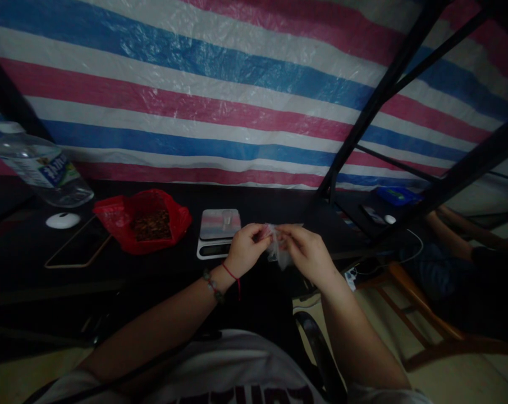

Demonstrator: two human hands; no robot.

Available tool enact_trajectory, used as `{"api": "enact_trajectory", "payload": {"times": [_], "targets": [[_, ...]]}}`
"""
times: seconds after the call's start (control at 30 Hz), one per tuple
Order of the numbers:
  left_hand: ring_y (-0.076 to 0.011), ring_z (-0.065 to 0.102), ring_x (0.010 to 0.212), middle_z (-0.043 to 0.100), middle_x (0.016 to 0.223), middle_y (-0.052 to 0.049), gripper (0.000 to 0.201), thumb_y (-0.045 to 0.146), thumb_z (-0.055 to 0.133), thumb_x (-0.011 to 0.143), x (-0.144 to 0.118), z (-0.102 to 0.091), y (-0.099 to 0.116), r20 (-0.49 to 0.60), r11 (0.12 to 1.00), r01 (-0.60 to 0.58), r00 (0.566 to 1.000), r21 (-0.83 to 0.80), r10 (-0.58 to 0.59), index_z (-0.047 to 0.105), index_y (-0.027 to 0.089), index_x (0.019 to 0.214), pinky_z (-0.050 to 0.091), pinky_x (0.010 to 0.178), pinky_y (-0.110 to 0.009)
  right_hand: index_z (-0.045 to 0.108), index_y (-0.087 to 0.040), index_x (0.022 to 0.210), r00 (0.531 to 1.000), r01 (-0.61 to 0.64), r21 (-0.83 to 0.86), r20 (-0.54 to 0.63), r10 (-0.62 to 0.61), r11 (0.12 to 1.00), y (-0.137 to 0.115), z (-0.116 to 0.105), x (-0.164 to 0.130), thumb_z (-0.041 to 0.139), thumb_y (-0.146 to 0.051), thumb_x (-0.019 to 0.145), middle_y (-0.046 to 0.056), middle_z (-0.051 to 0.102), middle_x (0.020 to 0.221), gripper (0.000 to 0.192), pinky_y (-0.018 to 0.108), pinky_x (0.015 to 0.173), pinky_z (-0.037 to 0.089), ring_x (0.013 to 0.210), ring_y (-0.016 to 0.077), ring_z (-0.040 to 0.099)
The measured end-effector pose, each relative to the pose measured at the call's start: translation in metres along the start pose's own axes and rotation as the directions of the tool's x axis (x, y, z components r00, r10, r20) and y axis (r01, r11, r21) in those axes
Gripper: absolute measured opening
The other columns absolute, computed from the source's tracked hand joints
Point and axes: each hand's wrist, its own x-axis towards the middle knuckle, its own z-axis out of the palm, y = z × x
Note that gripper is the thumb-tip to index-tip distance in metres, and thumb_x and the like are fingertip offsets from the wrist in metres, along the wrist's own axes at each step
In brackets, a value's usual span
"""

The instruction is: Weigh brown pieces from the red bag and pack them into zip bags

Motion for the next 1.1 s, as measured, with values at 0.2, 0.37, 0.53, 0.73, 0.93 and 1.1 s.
{"api": "enact_trajectory", "payload": {"times": [0.2,0.37,0.53,0.73,0.93,1.1], "targets": [[-0.0112,0.047,0.064,0.05,0.065,0.002,0.009,0.017,0.06,0.073,0.0,-0.002,0.0,-0.01,0.995,-0.083,0.996,0.048,0.084,0.055,0.015,0.065,0.036,0.059,-0.022,0.065,-0.021,0.102,0.992,0.031,-0.137,-0.113,-0.046,0.99,0.006,0.011,0.0,0.056,-0.024,0.086,0.006,0.07,0.092,0.019,0.031,0.074,0.055,0.08,0.0181,0.066],[-0.0109,0.047,0.064,0.05,0.065,0.002,0.009,0.014,0.058,0.073,-0.002,-0.005,0.003,-0.031,0.989,-0.132,0.99,0.062,0.134,0.055,0.015,0.065,0.036,0.06,-0.022,0.063,-0.023,0.114,0.978,0.127,-0.208,-0.135,-0.157,0.97,0.005,0.015,-0.005,0.052,-0.022,0.089,0.007,0.069,0.098,0.028,0.031,0.079,0.055,0.085,0.0174,0.065],[-0.0105,0.045,0.062,0.048,0.063,0.003,0.014,0.017,0.058,0.074,-0.003,-0.005,0.005,-0.064,0.991,-0.113,0.991,0.07,0.117,0.051,0.016,0.063,0.035,0.058,-0.022,0.06,-0.024,0.122,0.954,0.206,-0.312,-0.147,-0.261,0.928,0.006,0.018,-0.01,0.051,-0.019,0.089,0.007,0.069,0.1,0.035,0.033,0.081,0.053,0.087,0.0182,0.064],[-0.0099,0.042,0.059,0.045,0.061,0.003,0.018,0.021,0.06,0.074,-0.004,-0.001,0.007,-0.07,0.997,-0.08,0.994,0.02,0.081,0.048,0.016,0.061,0.034,0.055,-0.021,0.059,-0.024,0.123,0.942,0.225,-0.333,-0.168,-0.292,0.916,0.007,0.018,-0.012,0.052,-0.017,0.088,0.007,0.069,0.098,0.036,0.034,0.08,0.052,0.086,0.019,0.064],[-0.0101,0.043,0.06,0.047,0.062,0.003,0.016,0.021,0.06,0.074,-0.004,0.0,0.008,-0.057,0.997,-0.074,0.996,0.025,0.075,0.051,0.016,0.063,0.035,0.055,-0.021,0.061,-0.024,0.12,0.933,0.237,-0.34,-0.181,-0.31,0.91,0.008,0.016,-0.011,0.053,-0.016,0.087,0.007,0.069,0.095,0.034,0.036,0.079,0.051,0.084,0.0192,0.063],[-0.0101,0.045,0.06,0.048,0.062,0.003,0.015,0.018,0.061,0.074,-0.003,-0.002,0.012,-0.068,0.992,-0.094,0.993,0.083,0.099,0.052,0.015,0.063,0.035,0.056,-0.022,0.064,-0.023,0.113,0.924,0.246,-0.315,-0.209,-0.32,0.917,0.007,0.015,-0.011,0.054,-0.016,0.087,0.007,0.069,0.093,0.029,0.035,0.079,0.05,0.083,0.0187,0.062]]}}
